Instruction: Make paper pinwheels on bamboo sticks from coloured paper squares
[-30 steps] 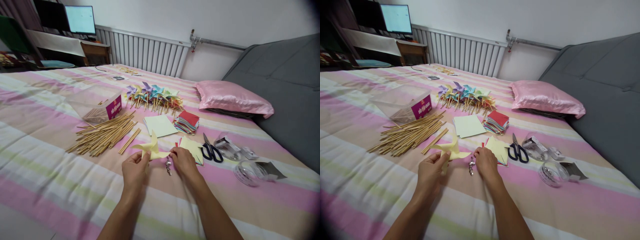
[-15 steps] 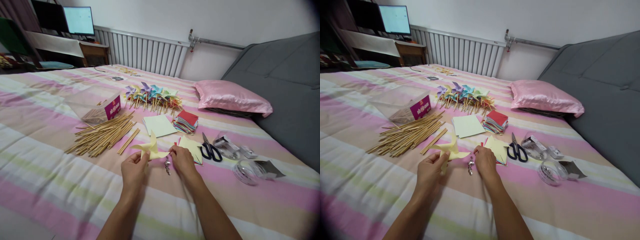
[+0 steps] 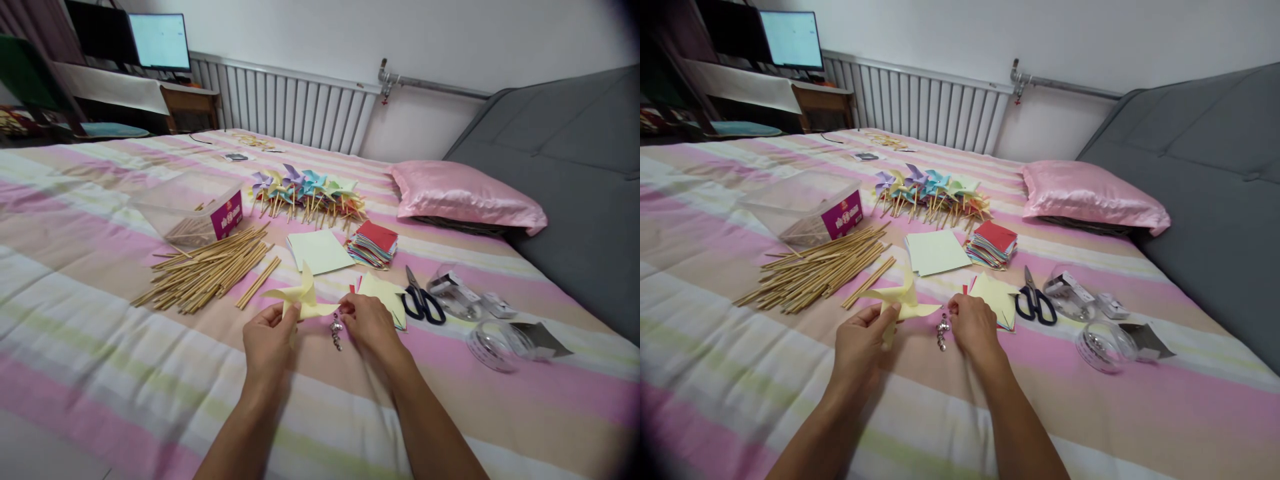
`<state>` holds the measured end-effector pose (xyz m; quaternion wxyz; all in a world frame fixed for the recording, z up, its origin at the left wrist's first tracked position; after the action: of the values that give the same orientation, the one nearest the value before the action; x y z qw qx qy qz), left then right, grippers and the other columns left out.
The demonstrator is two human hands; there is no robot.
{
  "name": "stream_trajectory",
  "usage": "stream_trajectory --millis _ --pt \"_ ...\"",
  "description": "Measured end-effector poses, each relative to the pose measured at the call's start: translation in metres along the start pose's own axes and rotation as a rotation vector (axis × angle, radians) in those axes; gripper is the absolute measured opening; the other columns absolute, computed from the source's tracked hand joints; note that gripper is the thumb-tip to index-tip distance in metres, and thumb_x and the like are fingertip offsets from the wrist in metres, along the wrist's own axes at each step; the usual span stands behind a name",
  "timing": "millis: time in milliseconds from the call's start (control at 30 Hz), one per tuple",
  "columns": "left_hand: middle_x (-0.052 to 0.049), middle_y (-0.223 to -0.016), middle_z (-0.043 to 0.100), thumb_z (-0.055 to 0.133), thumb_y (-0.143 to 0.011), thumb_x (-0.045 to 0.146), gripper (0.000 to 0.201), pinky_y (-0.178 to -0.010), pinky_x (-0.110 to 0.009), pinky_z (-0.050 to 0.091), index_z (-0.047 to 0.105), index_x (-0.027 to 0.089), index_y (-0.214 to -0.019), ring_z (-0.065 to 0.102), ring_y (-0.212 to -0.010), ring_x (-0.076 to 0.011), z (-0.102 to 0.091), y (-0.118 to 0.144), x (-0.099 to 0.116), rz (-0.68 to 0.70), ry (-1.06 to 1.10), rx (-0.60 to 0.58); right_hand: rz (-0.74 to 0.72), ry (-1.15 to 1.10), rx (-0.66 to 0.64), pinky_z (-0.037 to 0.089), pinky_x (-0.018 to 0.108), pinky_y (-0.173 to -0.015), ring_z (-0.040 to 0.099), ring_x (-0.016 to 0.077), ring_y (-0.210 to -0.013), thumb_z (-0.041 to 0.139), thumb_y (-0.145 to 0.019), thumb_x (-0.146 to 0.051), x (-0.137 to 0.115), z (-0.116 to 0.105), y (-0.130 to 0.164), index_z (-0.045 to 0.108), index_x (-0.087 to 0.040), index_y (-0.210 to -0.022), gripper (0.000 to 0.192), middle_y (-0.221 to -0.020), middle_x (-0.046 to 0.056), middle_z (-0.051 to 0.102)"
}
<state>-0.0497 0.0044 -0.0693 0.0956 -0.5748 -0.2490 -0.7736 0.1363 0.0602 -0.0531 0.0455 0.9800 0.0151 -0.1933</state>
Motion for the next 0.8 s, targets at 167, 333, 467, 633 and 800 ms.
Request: stream_trajectory --millis 167,333,467,633,800 --pt "0.001 -0.057 0.059 0.075 -0.057 0.036 0.029 -0.045 -0.018 0.032 0.067 0.011 -0.07 0.046 -0.048 -0.007 -0.0005 -0.0006 -0.0019 -0.006 0.004 -0.003 0.01 0.035 -0.007 0.036 0.025 -0.066 0.062 0.0186 -0.086 0.059 -0.077 -0.023 0.0001 0.0033 -0.0017 0.071 -0.025 -0.086 0.015 -0.089 0.005 0.071" --pt "0.001 -0.056 0.058 0.075 -0.057 0.037 0.03 -0.045 -0.018 0.031 0.068 0.011 -0.07 0.046 -0.048 -0.0069 -0.0001 -0.0017 -0.0012 0.006 -0.001 -0.011 0.012 0.046 0.016 0.035 0.026 -0.064 0.062 0.0194 -0.084 0.055 -0.078 -0.021 0.0007 0.0043 -0.0024 0.07 -0.025 -0.084 0.017 -0.087 0.005 0.071" --pt "0.0 -0.057 0.059 0.076 -0.056 0.036 0.03 -0.045 -0.018 0.032 0.068 0.011 -0.07 0.046 -0.048 -0.0071 0.0 -0.0023 -0.0014 0.004 0.01 -0.015 0.014 0.048 0.017 0.032 0.026 -0.063 0.061 0.0199 -0.085 0.051 -0.08 -0.018 0.0024 0.006 -0.0036 0.07 -0.026 -0.083 0.02 -0.087 0.004 0.07" --pt "0.0 -0.059 0.061 0.076 -0.056 0.036 0.029 -0.045 -0.019 0.032 0.068 0.011 -0.069 0.047 -0.048 -0.0075 -0.0002 -0.0017 -0.0019 -0.001 0.011 -0.005 -0.023 0.007 0.019 0.031 0.025 -0.061 0.06 0.0181 -0.085 0.048 -0.082 -0.016 0.003 0.0084 -0.0045 0.068 -0.025 -0.08 0.023 -0.088 0.003 0.069" --pt "-0.001 -0.059 0.062 0.076 -0.056 0.035 0.028 -0.046 -0.02 0.034 0.068 0.012 -0.07 0.049 -0.049 -0.009 0.0 -0.0008 -0.0005 -0.005 0.02 -0.001 -0.017 -0.053 0.034 0.033 0.023 -0.065 0.06 0.0163 -0.085 0.048 -0.08 -0.013 0.0042 0.0093 -0.0065 0.07 -0.024 -0.074 0.026 -0.088 0.002 0.068"
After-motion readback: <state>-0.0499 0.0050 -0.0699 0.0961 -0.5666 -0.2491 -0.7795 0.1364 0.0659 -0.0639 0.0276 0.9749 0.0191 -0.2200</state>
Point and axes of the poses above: each hand's wrist, its own y-axis away from the middle knuckle, its own z-axis out of the palm, x = y × z, the point moved 8 cm from there along -y, towards the middle knuckle
